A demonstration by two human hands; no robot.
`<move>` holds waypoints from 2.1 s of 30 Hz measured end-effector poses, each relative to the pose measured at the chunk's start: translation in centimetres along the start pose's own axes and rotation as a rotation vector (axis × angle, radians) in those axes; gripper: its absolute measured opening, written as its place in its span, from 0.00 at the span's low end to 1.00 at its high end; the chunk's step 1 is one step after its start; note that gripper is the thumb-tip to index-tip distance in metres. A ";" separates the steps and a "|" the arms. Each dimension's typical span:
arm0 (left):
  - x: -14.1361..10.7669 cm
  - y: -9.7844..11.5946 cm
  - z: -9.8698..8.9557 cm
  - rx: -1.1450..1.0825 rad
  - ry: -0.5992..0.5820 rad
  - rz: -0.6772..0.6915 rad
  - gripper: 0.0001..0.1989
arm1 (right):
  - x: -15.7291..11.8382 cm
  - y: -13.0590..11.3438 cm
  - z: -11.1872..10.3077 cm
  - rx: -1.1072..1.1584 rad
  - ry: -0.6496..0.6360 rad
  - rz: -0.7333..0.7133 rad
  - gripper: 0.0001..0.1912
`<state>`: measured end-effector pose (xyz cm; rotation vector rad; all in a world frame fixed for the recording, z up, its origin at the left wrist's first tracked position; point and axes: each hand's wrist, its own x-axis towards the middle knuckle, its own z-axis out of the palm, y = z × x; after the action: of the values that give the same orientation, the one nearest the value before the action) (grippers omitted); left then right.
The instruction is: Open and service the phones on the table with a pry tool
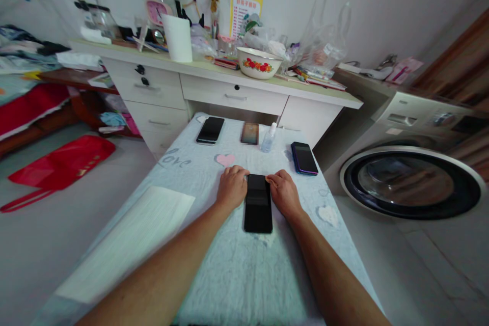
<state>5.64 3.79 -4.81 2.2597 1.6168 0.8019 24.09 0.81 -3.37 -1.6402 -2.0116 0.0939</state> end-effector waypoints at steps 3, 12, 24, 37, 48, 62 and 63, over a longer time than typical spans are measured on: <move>0.0 -0.1 0.0 -0.008 0.001 0.015 0.16 | 0.1 -0.1 0.2 -0.004 0.004 0.022 0.13; 0.0 0.1 -0.2 -0.018 -0.010 0.020 0.16 | 1.2 -1.3 -0.1 -0.108 -0.085 -0.031 0.13; 0.1 -0.1 0.0 0.004 0.009 0.006 0.16 | 2.4 -2.9 1.6 -0.133 -0.134 -0.106 0.13; 0.1 -0.3 0.2 -0.013 0.042 0.019 0.15 | 2.3 -2.7 1.1 -0.152 -0.143 -0.119 0.15; 0.1 -0.6 0.1 -0.044 0.012 0.037 0.15 | 1.2 -0.8 -1.0 -0.137 -0.147 -0.043 0.15; 0.0 -0.6 0.3 0.008 0.069 0.035 0.13 | -0.3 0.5 -1.9 0.231 -0.065 0.085 0.12; 0.0 -0.6 0.2 0.010 0.071 0.031 0.12 | -0.3 0.5 -1.9 0.249 -0.072 0.100 0.12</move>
<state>5.29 4.07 -5.32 2.2929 1.6234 0.8932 25.39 0.12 -2.08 -1.5951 -1.8823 0.4277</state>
